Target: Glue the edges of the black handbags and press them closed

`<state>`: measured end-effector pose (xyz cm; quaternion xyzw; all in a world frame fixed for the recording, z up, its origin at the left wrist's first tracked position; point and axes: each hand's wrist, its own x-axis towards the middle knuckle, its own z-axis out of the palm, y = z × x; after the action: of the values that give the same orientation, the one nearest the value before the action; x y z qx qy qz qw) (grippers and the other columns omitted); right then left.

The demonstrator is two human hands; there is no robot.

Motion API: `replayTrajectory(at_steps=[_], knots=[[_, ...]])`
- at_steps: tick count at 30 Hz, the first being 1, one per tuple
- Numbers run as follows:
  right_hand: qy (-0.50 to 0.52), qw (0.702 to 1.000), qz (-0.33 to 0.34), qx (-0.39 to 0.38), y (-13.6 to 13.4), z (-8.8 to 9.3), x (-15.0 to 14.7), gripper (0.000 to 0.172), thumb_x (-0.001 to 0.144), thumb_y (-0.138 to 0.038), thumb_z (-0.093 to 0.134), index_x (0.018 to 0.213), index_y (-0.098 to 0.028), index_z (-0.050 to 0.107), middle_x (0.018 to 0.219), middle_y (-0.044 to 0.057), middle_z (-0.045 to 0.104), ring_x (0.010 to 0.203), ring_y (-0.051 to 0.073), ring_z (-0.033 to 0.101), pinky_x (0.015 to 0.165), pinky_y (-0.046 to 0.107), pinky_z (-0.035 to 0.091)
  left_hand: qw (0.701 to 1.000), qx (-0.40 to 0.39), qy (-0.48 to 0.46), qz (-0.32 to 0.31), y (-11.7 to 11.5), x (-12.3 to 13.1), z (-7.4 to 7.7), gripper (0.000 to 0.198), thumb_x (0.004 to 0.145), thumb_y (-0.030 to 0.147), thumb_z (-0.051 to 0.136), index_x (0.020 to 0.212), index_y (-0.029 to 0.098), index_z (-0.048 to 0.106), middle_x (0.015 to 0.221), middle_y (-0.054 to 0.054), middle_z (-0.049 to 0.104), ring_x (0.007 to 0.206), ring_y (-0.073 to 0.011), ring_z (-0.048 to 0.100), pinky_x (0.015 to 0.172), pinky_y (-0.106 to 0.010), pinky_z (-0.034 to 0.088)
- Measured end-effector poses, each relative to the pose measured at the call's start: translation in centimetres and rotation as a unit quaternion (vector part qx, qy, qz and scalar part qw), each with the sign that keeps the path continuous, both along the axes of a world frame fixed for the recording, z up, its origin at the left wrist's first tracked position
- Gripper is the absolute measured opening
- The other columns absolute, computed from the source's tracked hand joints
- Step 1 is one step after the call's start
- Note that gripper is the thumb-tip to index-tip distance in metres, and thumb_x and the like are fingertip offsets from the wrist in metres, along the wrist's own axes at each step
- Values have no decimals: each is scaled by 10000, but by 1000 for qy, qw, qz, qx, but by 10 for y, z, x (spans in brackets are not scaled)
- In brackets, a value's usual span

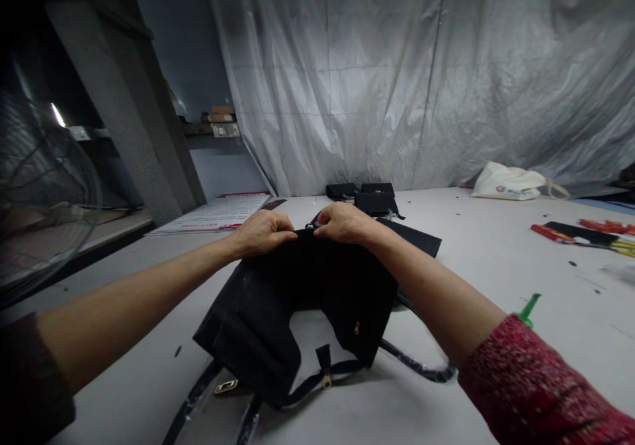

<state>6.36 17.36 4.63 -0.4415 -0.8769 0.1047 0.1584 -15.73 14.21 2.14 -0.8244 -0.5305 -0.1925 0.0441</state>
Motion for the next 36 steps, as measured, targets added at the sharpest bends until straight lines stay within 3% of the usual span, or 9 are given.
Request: replayTrajectory(at_steps=[6, 10, 14, 17, 22, 25, 36], knots=[[-39, 997, 12, 67, 1, -17, -22, 231, 817, -364, 630, 970, -258, 767, 838, 30, 734, 816, 181, 643, 644, 242, 396, 1000, 19, 10, -4, -3, 9, 0, 203, 808, 362, 600, 784, 228, 749, 786, -22, 718, 786, -187, 620, 710, -291, 390], [-31, 995, 0, 96, 3, -21, -24, 244, 815, -373, 616, 966, -259, 770, 846, 46, 734, 837, 200, 639, 646, 259, 383, 994, -51, -92, 15, -5, 4, -1, 283, 792, 434, 615, 774, 182, 744, 713, -28, 686, 705, -175, 585, 651, -283, 377], [-26, 995, -11, 95, 3, -20, -23, 243, 802, -373, 616, 941, -250, 772, 843, 52, 731, 817, 200, 638, 623, 263, 374, 933, -200, -296, 48, -7, -17, 1, 595, 813, 692, 478, 937, 167, 729, 845, -61, 698, 770, -178, 588, 634, -260, 419], [-23, 996, -11, 85, 4, -19, -24, 248, 800, -379, 610, 932, -243, 770, 842, 52, 731, 787, 193, 640, 608, 258, 380, 901, -260, -345, 28, -12, -28, 3, 653, 814, 733, 434, 990, 169, 710, 965, -88, 700, 863, -188, 601, 680, -264, 445], [-20, 996, 4, 86, -1, -17, -29, 274, 767, -355, 633, 991, -247, 747, 897, 46, 740, 828, 203, 654, 618, 253, 397, 925, -256, -282, -3, -18, -26, 2, 395, 694, 474, 727, 920, 152, 716, 854, -50, 694, 787, -177, 602, 665, -262, 417], [-21, 995, 27, 92, -7, -16, -38, 322, 767, -388, 649, 1056, -269, 728, 985, 37, 741, 889, 203, 658, 658, 245, 417, 929, -256, -266, -8, -17, -19, 2, 298, 680, 350, 707, 902, 151, 719, 839, -37, 699, 780, -179, 609, 679, -271, 425], [-27, 992, 47, 112, -11, -25, -49, 277, 851, -357, 564, 1037, -266, 748, 990, 72, 742, 977, 234, 656, 745, 275, 430, 985, -105, -131, 45, -9, -8, -2, 263, 715, 446, 649, 688, 186, 682, 617, 13, 607, 623, -146, 519, 553, -255, 320]])
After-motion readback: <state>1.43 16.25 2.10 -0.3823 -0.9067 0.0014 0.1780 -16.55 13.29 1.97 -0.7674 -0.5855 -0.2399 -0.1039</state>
